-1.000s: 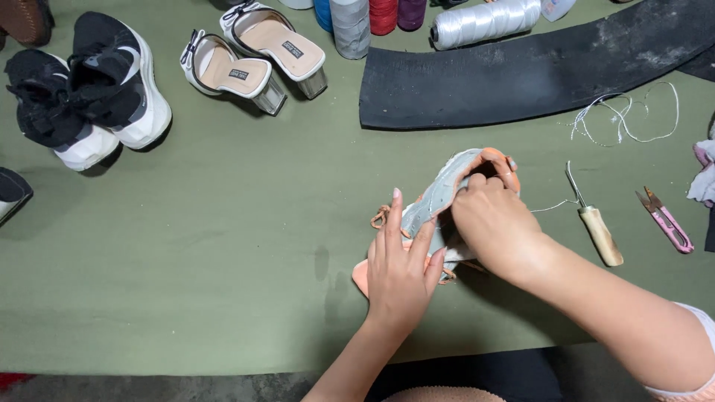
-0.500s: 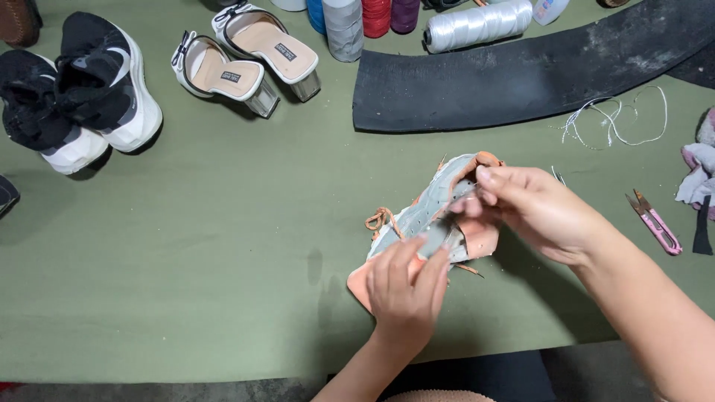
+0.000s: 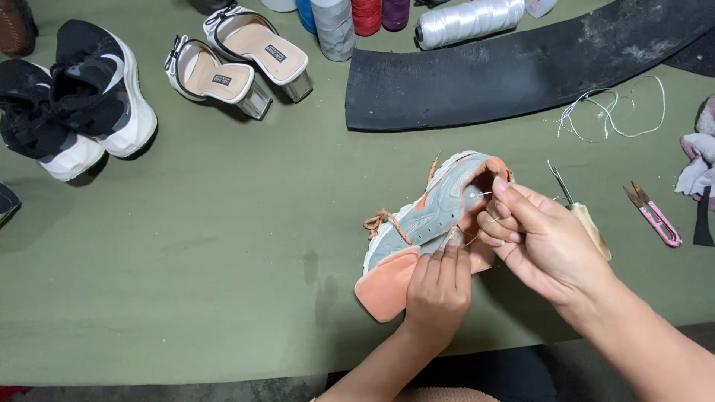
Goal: Hand-stitching the front upper portion of a sneaker using a stitching tool and thread.
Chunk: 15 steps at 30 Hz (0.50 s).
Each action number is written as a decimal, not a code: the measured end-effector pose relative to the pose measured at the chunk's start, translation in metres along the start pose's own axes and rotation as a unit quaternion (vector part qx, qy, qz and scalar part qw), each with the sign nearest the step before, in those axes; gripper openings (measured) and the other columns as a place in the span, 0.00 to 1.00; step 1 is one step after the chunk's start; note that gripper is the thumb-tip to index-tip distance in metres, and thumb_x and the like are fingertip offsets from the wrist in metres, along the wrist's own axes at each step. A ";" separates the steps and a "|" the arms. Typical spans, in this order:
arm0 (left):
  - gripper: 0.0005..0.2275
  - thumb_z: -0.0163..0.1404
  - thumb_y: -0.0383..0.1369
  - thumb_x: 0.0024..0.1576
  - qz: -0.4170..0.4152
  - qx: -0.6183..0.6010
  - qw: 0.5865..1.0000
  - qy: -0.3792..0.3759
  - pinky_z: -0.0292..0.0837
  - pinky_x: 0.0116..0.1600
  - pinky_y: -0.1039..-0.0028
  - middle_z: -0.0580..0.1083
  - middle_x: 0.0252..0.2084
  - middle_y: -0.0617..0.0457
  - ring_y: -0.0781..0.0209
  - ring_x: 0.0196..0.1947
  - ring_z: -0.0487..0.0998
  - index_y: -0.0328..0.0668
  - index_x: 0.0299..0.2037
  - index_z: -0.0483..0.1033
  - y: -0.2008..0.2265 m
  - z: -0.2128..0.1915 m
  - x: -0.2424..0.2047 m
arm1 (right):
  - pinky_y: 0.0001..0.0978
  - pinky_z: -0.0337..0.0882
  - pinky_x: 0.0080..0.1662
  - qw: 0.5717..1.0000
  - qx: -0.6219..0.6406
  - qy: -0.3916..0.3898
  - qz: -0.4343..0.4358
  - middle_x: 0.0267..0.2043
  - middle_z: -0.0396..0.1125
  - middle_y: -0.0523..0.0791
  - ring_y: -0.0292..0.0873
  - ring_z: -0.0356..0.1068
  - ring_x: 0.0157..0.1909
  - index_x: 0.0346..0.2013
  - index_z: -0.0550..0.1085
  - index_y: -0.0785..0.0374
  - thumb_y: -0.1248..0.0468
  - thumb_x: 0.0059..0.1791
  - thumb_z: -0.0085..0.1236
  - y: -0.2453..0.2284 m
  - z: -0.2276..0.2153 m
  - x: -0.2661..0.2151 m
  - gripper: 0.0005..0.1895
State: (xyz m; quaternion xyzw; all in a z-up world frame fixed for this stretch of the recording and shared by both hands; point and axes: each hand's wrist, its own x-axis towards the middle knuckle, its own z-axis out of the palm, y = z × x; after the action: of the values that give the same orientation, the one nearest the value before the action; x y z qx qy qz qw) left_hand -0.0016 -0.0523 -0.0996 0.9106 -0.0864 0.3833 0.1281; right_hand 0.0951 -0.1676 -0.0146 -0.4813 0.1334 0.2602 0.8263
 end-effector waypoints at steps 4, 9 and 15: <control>0.05 0.51 0.19 0.63 0.004 0.010 1.000 0.005 0.73 0.38 0.70 0.78 0.38 0.43 0.55 0.33 0.77 0.32 0.35 0.79 0.002 0.002 -0.002 | 0.23 0.48 0.29 1.000 0.007 0.002 -0.005 0.22 0.42 0.37 0.32 0.42 0.22 0.27 0.60 0.58 0.61 0.61 0.46 0.005 -0.005 -0.001 0.17; 0.05 0.53 0.19 0.62 0.010 0.003 1.000 0.015 0.68 0.34 0.71 0.78 0.35 0.44 0.57 0.27 0.71 0.33 0.34 0.79 -0.006 -0.001 0.003 | 0.23 0.49 0.29 0.999 0.044 0.000 -0.012 0.21 0.48 0.39 0.32 0.45 0.21 0.27 0.62 0.59 0.63 0.59 0.48 -0.002 -0.002 -0.001 0.17; 0.10 0.51 0.35 0.66 -0.056 -0.052 0.993 -0.096 0.65 0.38 0.68 0.73 0.40 0.52 0.56 0.30 0.66 0.38 0.52 0.75 -0.017 0.009 -0.007 | 0.26 0.64 0.48 0.954 -0.233 -0.082 -0.167 0.33 0.64 0.43 0.36 0.63 0.39 0.33 0.69 0.61 0.60 0.60 0.46 -0.033 0.022 -0.005 0.13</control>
State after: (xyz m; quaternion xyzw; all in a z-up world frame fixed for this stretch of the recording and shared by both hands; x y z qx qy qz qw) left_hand 0.0041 -0.0384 -0.1138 0.9386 -0.0672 0.2817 0.1874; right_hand 0.1091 -0.1637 0.0227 -0.6533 -0.0813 0.1805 0.7308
